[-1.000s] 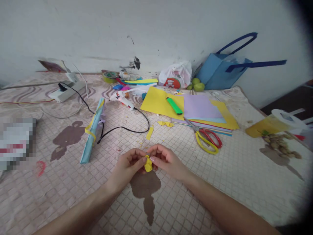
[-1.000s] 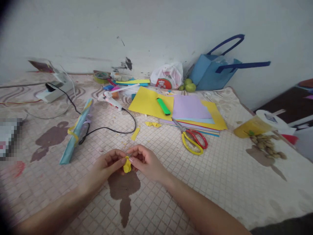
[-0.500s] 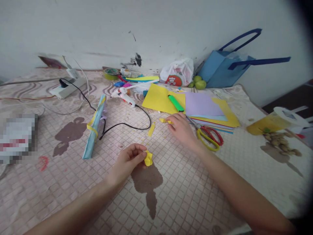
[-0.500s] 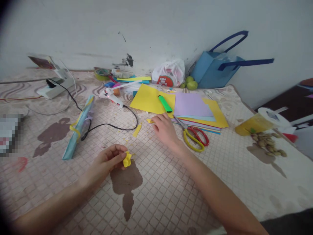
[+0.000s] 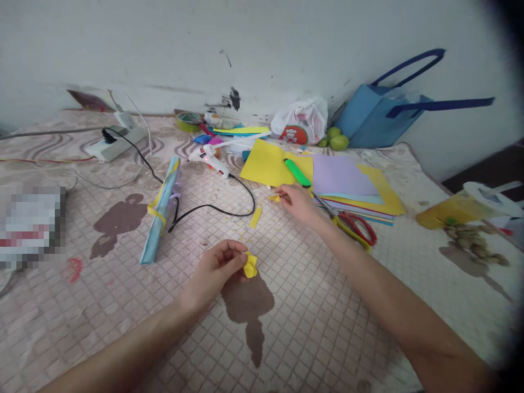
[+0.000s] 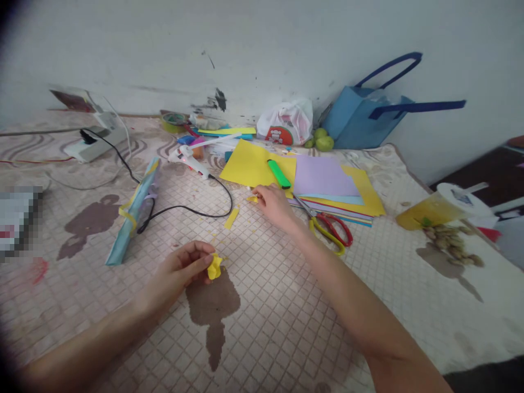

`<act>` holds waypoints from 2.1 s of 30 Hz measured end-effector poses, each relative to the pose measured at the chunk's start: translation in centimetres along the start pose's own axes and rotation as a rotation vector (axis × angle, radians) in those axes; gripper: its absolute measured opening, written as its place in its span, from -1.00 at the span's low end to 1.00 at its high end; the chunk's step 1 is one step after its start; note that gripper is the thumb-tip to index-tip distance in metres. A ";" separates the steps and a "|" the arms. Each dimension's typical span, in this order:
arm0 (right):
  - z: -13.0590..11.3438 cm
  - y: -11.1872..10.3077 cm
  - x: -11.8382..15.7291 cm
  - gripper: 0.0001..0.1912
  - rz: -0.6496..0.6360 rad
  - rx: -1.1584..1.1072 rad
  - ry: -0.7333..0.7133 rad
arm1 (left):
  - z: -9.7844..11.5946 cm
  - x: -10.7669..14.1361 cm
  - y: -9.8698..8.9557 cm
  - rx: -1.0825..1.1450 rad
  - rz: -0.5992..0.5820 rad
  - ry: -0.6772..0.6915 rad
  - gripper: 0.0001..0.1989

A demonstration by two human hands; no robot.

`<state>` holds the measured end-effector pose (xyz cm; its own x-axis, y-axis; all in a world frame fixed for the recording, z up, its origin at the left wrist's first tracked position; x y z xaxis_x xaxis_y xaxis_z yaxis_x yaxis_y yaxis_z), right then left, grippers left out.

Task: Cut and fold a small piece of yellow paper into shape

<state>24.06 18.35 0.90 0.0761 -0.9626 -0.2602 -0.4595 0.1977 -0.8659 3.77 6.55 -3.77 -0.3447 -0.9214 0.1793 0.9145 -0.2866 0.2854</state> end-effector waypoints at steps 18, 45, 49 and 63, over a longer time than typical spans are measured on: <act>0.9 -0.7 1.6 -0.79 -0.146 -0.901 0.389 | -0.2 -0.2 0.0 0.013 -0.017 0.017 -0.72; 0.7 1.7 5.5 -0.86 -0.161 -0.690 0.463 | 0.0 -0.1 -0.4 0.001 -0.021 0.012 -0.74; 1.0 1.8 5.4 -0.88 -0.148 -0.641 0.456 | 0.1 -0.1 -0.3 0.009 -0.008 0.008 -0.74; 0.7 1.7 5.4 -0.87 -0.155 -0.688 0.472 | 0.2 -0.1 -0.2 0.025 -0.002 0.001 -0.73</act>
<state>24.35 13.65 -2.24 -0.1245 -0.9761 0.1779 -0.9218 0.0474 -0.3848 3.57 6.70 -3.70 -0.3461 -0.9213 0.1773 0.9082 -0.2816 0.3096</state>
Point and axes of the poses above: each hand's wrist, its own x-axis away from the middle knuckle, its own y-axis out of the palm, z = x × y, the point moved 8 cm from there along -x, towards the middle knuckle, and after that the axes turned 12 degrees about y, right-handed, at the moved point
